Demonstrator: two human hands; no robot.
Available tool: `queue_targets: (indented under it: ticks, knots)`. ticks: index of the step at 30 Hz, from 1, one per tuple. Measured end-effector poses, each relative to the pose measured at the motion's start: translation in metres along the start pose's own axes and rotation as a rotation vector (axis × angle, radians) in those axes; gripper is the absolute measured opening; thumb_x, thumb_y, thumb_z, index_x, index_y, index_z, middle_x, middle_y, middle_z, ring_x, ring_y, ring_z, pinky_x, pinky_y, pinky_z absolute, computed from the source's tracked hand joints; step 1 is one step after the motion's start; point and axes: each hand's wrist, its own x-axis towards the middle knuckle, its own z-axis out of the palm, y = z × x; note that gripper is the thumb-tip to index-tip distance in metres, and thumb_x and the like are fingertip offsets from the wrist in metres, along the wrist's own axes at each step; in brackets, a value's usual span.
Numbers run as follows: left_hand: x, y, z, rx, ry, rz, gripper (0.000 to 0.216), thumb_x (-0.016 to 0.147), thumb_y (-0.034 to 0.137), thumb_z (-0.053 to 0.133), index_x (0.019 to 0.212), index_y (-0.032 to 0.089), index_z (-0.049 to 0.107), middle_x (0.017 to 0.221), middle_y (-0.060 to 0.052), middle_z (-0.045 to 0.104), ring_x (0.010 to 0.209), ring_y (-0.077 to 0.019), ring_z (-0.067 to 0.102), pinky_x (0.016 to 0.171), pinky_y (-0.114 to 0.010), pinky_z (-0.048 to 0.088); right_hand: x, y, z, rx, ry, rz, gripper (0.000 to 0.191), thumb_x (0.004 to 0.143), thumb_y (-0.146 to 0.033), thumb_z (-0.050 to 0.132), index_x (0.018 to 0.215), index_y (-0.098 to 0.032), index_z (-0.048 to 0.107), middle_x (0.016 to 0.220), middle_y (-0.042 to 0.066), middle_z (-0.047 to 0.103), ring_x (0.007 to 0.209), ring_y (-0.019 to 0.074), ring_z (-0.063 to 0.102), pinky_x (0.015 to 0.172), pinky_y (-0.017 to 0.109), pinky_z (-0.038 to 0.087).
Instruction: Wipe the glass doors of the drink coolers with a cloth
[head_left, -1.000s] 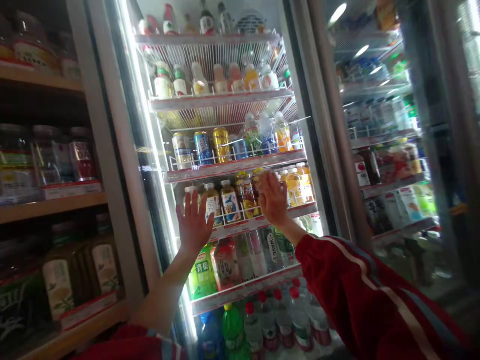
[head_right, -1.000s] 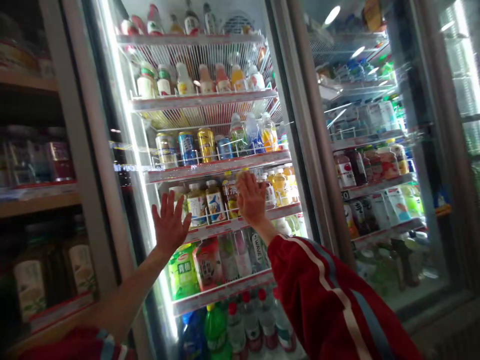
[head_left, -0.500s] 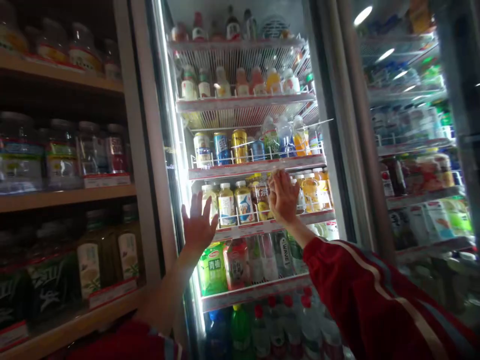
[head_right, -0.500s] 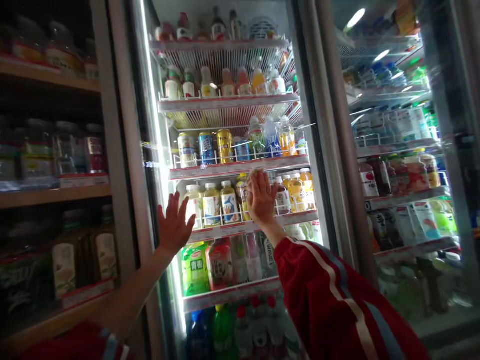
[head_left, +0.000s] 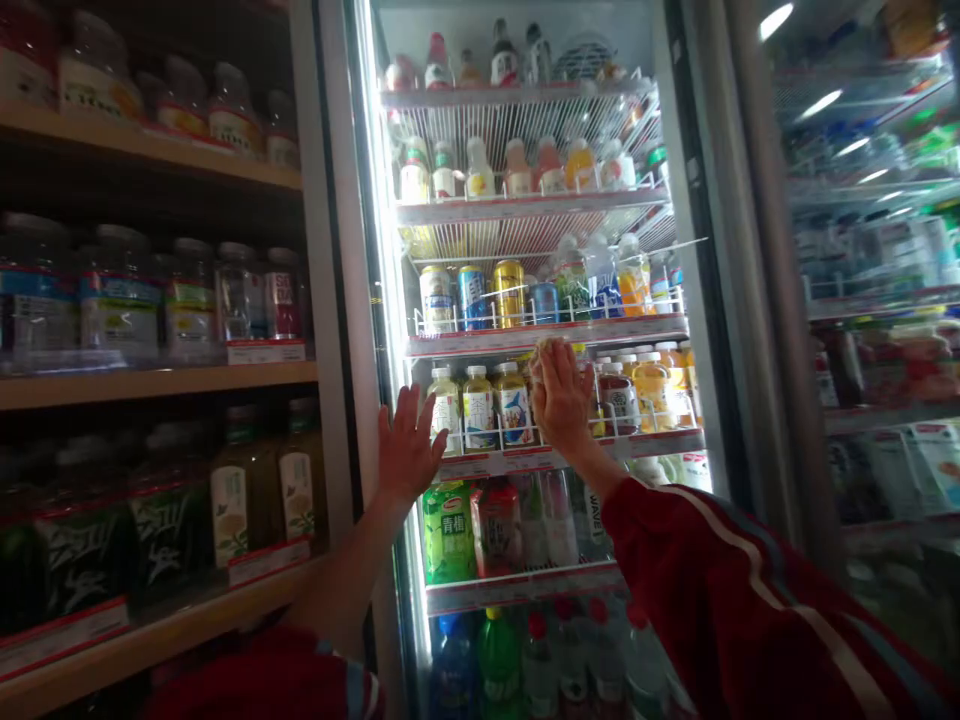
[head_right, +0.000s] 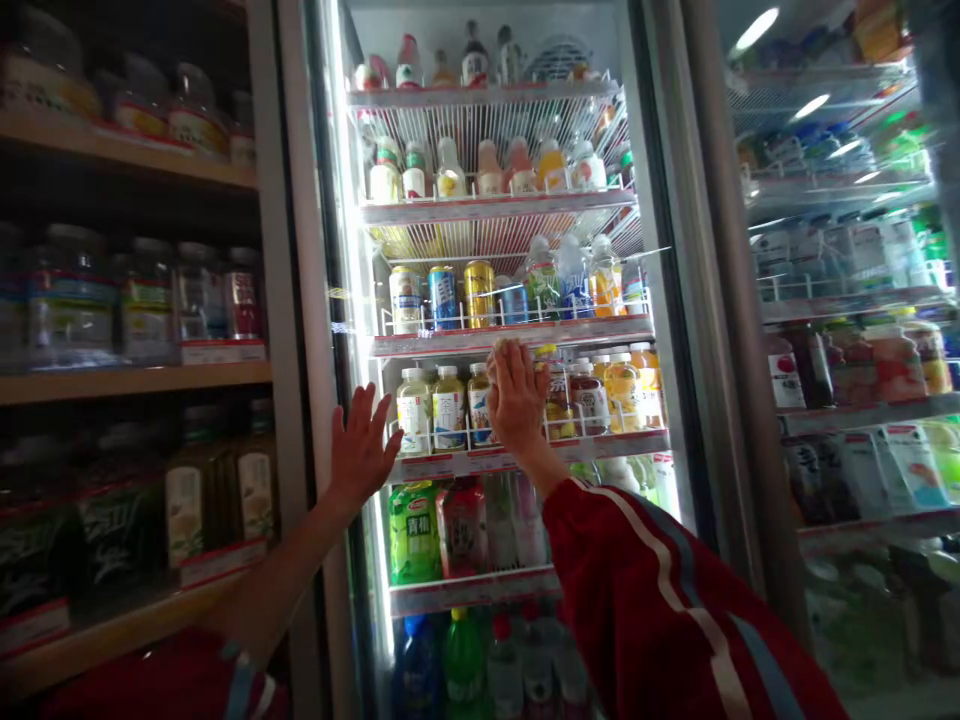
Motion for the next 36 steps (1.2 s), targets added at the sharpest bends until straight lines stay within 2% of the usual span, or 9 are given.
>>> queue_targets:
  ticks: [7, 10, 13, 16, 21, 24, 27, 33, 36]
  knots:
    - [-0.002, -0.001, -0.002, 0.011, 0.004, 0.006, 0.051, 0.093, 0.032, 0.041, 0.142, 0.020, 0.035, 0.152, -0.012, 0.031, 0.143, -0.0235, 0.021, 0.117, -0.050, 0.008, -0.021, -0.077, 0.014, 0.119, -0.145, -0.340, 0.052, 0.087, -0.020, 0.042, 0.139, -0.020, 0.042, 0.147, 0.008, 0.041, 0.141, 0.0211, 0.027, 0.117, 0.048, 0.005]
    - [-0.006, -0.010, -0.015, 0.018, -0.011, 0.019, 0.052, 0.092, 0.029, 0.042, 0.142, 0.018, 0.034, 0.151, -0.014, 0.033, 0.142, -0.0237, 0.023, 0.117, -0.050, 0.008, -0.017, -0.080, 0.017, 0.138, -0.141, -0.335, 0.051, 0.087, -0.020, 0.041, 0.138, -0.021, 0.043, 0.146, 0.008, 0.043, 0.140, 0.0212, 0.029, 0.117, 0.049, 0.005]
    - [-0.014, -0.025, -0.028, 0.048, -0.010, -0.008, 0.055, 0.090, 0.025, 0.044, 0.143, 0.017, 0.032, 0.150, -0.015, 0.034, 0.142, -0.0239, 0.023, 0.117, -0.049, 0.007, -0.001, -0.075, 0.022, 0.129, -0.082, -0.180, 0.052, 0.088, -0.021, 0.040, 0.140, -0.019, 0.041, 0.147, 0.010, 0.041, 0.139, 0.0237, 0.032, 0.116, 0.051, 0.008]
    - [-0.021, -0.037, -0.035, 0.066, -0.001, -0.036, 0.058, 0.089, 0.024, 0.045, 0.144, 0.015, 0.030, 0.150, -0.016, 0.033, 0.143, -0.0243, 0.021, 0.117, -0.050, 0.008, 0.010, -0.087, 0.030, 0.138, -0.052, -0.071, 0.053, 0.089, -0.020, 0.039, 0.142, -0.021, 0.039, 0.148, 0.011, 0.040, 0.139, 0.0249, 0.031, 0.115, 0.053, 0.009]
    - [-0.031, -0.046, -0.039, 0.050, -0.017, -0.049, 0.061, 0.089, 0.026, 0.043, 0.146, 0.015, 0.025, 0.151, -0.016, 0.031, 0.142, -0.0245, 0.022, 0.117, -0.049, 0.008, -0.001, -0.142, 0.038, 0.199, -0.131, -0.262, 0.050, 0.089, -0.014, 0.041, 0.138, -0.023, 0.043, 0.146, 0.007, 0.043, 0.139, 0.0213, 0.031, 0.117, 0.050, 0.003]
    - [-0.035, -0.049, -0.042, 0.059, -0.016, -0.065, 0.061, 0.090, 0.026, 0.043, 0.147, 0.016, 0.024, 0.151, -0.016, 0.032, 0.142, -0.0243, 0.023, 0.117, -0.049, 0.009, -0.010, -0.160, 0.041, 0.228, -0.172, -0.370, 0.049, 0.089, -0.013, 0.040, 0.136, -0.025, 0.046, 0.145, 0.004, 0.045, 0.139, 0.0198, 0.032, 0.117, 0.049, 0.003]
    - [-0.035, -0.049, -0.046, 0.070, -0.018, -0.074, 0.061, 0.089, 0.025, 0.043, 0.147, 0.016, 0.024, 0.151, -0.016, 0.031, 0.142, -0.0248, 0.023, 0.117, -0.050, 0.009, -0.008, -0.152, 0.041, 0.220, -0.183, -0.420, 0.047, 0.090, -0.013, 0.039, 0.135, -0.027, 0.047, 0.144, 0.003, 0.046, 0.137, 0.0189, 0.035, 0.117, 0.048, 0.002]
    - [-0.029, -0.039, -0.048, 0.071, -0.036, -0.058, 0.058, 0.088, 0.024, 0.045, 0.143, 0.015, 0.029, 0.151, -0.016, 0.031, 0.142, -0.0249, 0.023, 0.117, -0.049, 0.010, 0.008, -0.090, 0.030, 0.113, -0.112, -0.123, 0.049, 0.089, -0.020, 0.040, 0.139, -0.019, 0.043, 0.148, 0.011, 0.039, 0.140, 0.0247, 0.029, 0.115, 0.053, 0.006]
    - [-0.024, -0.030, -0.042, 0.041, -0.029, -0.046, 0.056, 0.089, 0.025, 0.046, 0.142, 0.016, 0.032, 0.151, -0.016, 0.031, 0.143, -0.0249, 0.022, 0.117, -0.049, 0.010, 0.000, -0.075, 0.021, 0.102, -0.087, -0.123, 0.049, 0.089, -0.022, 0.041, 0.138, -0.018, 0.045, 0.149, 0.011, 0.038, 0.141, 0.0245, 0.028, 0.116, 0.052, 0.006]
